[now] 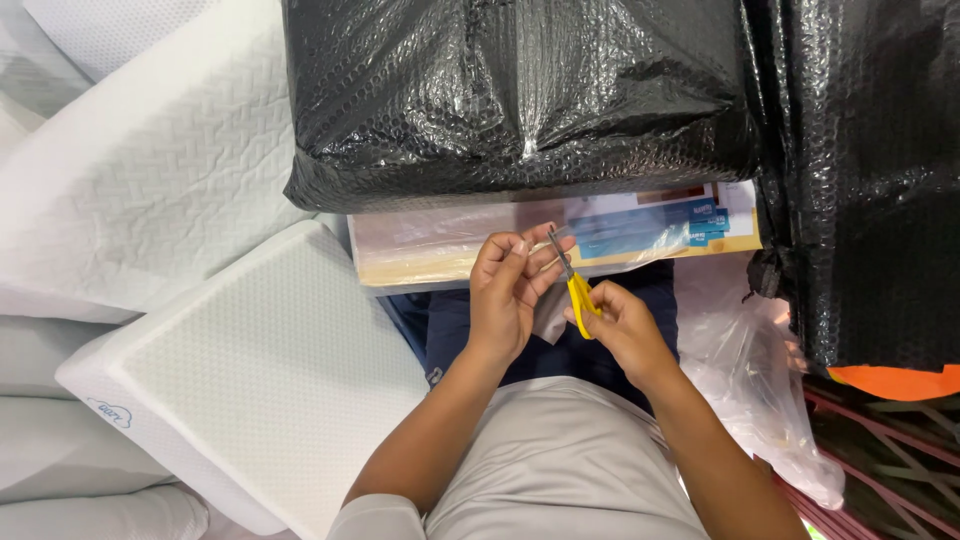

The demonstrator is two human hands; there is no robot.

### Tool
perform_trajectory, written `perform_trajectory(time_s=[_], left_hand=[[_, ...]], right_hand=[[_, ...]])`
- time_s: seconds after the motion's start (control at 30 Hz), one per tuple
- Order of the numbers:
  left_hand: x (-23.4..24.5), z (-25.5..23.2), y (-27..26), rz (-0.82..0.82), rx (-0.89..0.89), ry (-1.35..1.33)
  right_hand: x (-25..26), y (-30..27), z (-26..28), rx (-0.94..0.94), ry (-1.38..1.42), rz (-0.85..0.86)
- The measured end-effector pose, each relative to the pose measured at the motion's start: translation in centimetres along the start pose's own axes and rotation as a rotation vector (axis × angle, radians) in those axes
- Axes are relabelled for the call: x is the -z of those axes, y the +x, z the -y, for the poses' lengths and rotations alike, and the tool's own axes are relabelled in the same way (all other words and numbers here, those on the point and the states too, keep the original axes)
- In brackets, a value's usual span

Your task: Wrapping large foam pillows in black bubble wrap and securing them with tape using scissors

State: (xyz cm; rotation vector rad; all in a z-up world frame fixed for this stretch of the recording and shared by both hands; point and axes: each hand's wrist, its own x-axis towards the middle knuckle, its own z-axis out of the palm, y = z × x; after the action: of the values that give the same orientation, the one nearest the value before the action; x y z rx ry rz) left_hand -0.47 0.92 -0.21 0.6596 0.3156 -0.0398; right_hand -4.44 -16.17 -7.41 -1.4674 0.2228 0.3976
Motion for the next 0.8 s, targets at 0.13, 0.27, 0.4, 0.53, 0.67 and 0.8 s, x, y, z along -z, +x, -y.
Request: perform_trajectory(time_s=[0.13, 0.27, 0.4, 0.53, 0.67, 0.8], left_hand=[[1.2, -0.3, 0.3, 0.081, 0.012, -0.001], [1.2, -2.4, 0.4, 0.238, -0.152, 0.412], [0.9, -3.9, 0.3, 0.374, -0.303, 0.798], [1.2, -3.8, 0.5, 0.453, -0.316, 0.901], [1.2, -3.4, 0.4, 0.435, -0.270, 0.852], [0.7, -2.7, 0.4, 0.294, -0.185, 0.636]], right_hand=[[0.1, -0.8, 3.7, -0.015, -0.190, -0.014], [1.5, -1.6, 6.3, -0.031, -0.619, -0.058], [1.9, -2.2, 7.8, -0.023, -0.776, -0.054], [1.6, -2.6, 8.4, 0.021, -0.822, -0.066], [1.6, -2.9, 8.4, -0.026, -0.803, -0.060], [1.8, -3.6, 9.1, -0.087, -0.830, -0.060]])
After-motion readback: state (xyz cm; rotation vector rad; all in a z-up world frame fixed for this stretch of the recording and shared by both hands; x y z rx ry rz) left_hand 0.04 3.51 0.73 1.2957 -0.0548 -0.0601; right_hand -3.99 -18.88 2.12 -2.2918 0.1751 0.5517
